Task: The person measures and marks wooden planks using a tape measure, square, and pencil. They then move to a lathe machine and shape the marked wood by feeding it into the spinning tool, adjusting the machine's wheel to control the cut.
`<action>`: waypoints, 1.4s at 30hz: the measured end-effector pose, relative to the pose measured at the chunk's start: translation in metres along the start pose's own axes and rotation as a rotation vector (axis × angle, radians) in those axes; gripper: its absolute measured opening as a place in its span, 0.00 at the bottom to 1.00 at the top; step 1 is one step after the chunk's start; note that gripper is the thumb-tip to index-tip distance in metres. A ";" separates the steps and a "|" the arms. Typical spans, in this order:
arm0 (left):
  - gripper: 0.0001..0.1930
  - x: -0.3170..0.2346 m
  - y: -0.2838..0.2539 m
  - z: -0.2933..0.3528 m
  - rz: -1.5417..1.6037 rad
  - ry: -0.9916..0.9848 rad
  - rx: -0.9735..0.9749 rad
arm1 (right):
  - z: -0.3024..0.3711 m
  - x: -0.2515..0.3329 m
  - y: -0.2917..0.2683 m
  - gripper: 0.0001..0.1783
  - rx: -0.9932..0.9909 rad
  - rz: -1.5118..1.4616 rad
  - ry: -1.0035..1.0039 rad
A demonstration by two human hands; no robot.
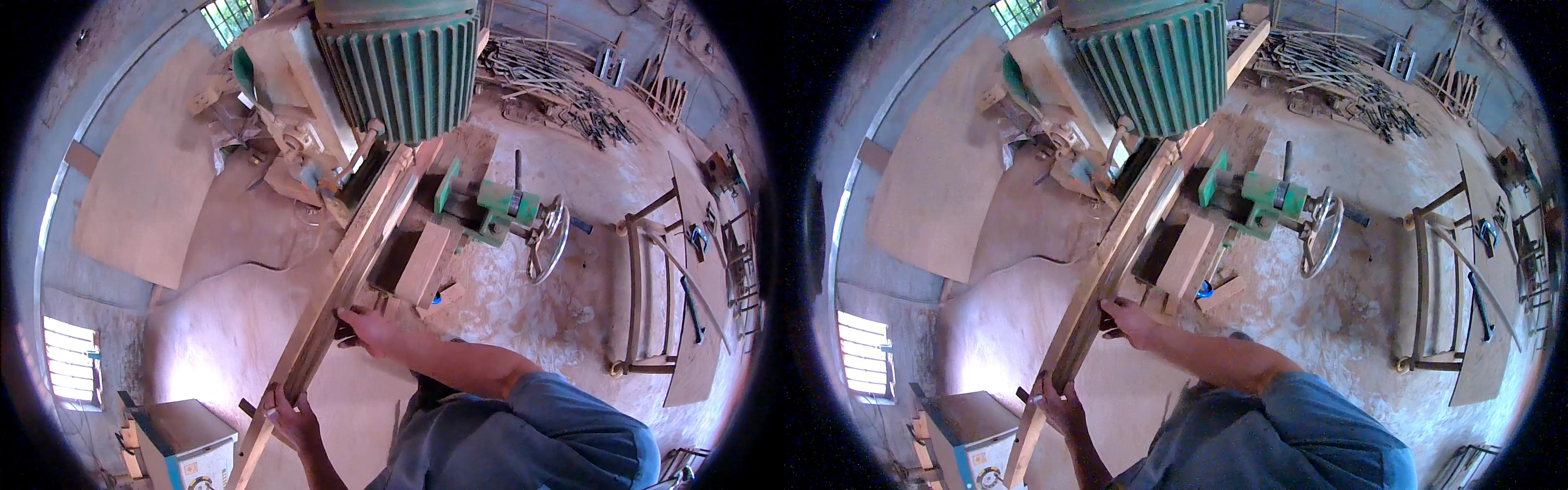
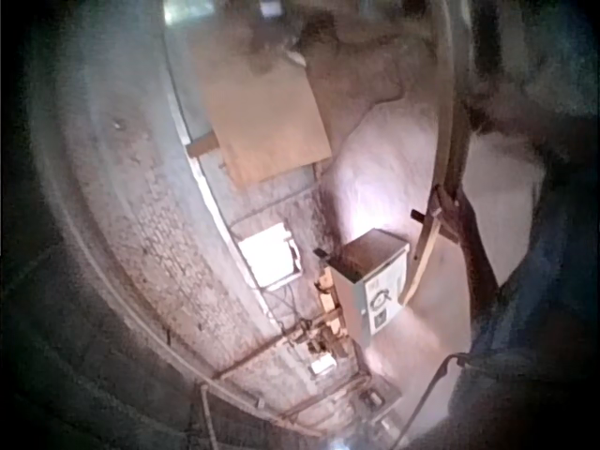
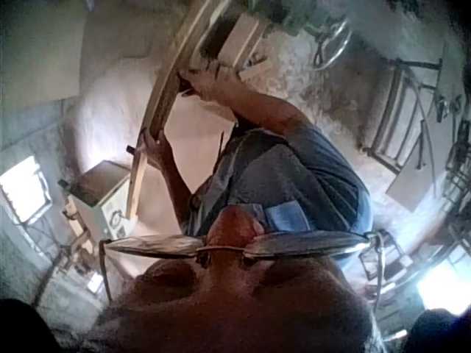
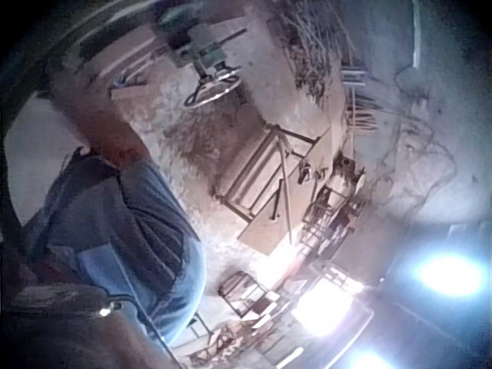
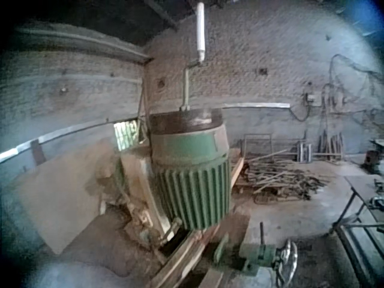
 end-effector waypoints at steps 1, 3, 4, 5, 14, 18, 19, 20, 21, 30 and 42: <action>0.26 -0.002 -0.002 0.000 -0.037 0.012 -0.011 | 0.000 0.001 0.001 0.18 0.001 -0.014 0.017; 0.28 0.002 -0.006 0.003 -0.012 0.000 -0.072 | 0.002 0.002 0.001 0.18 0.003 -0.012 0.007; 0.29 0.005 -0.007 0.007 0.000 -0.006 -0.101 | 0.003 0.003 0.000 0.18 0.004 -0.011 0.003; 0.28 0.013 -0.004 0.019 0.054 -0.080 -0.181 | 0.004 0.003 -0.001 0.17 0.001 -0.006 0.006; 0.19 -0.023 0.015 0.052 1.296 -1.071 -0.139 | 0.000 -0.006 0.000 0.19 0.013 0.020 -0.005; 0.22 -0.016 0.039 0.040 1.813 -1.187 -0.157 | 0.009 -0.005 -0.001 0.20 0.012 0.113 -0.152; 0.22 -0.019 0.045 0.035 1.815 -1.169 -0.226 | 0.011 -0.001 -0.003 0.20 0.015 0.158 -0.156; 0.24 -0.006 0.059 0.042 1.817 -1.198 -0.184 | 0.013 0.004 -0.006 0.20 0.014 0.200 -0.160; 0.23 -0.010 0.065 0.041 1.796 -1.188 -0.162 | 0.014 0.010 -0.013 0.21 -0.011 0.227 -0.091; 0.18 -0.036 0.032 0.026 1.673 -1.321 -0.219 | 0.200 0.255 -0.121 0.23 -0.157 0.711 -0.754; 0.18 -0.038 0.062 0.029 1.249 -0.960 -0.382 | 0.194 0.657 -0.010 0.30 -0.481 0.928 -1.432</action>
Point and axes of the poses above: each hand's wrist, its own z-axis away from the middle knuckle, its own y-axis out of the palm, x = y × z, the point moved 1 cm from there along -z, towards the middle knuckle, and after that the axes turned 9 degrees about -x, right-handed, at the moved point
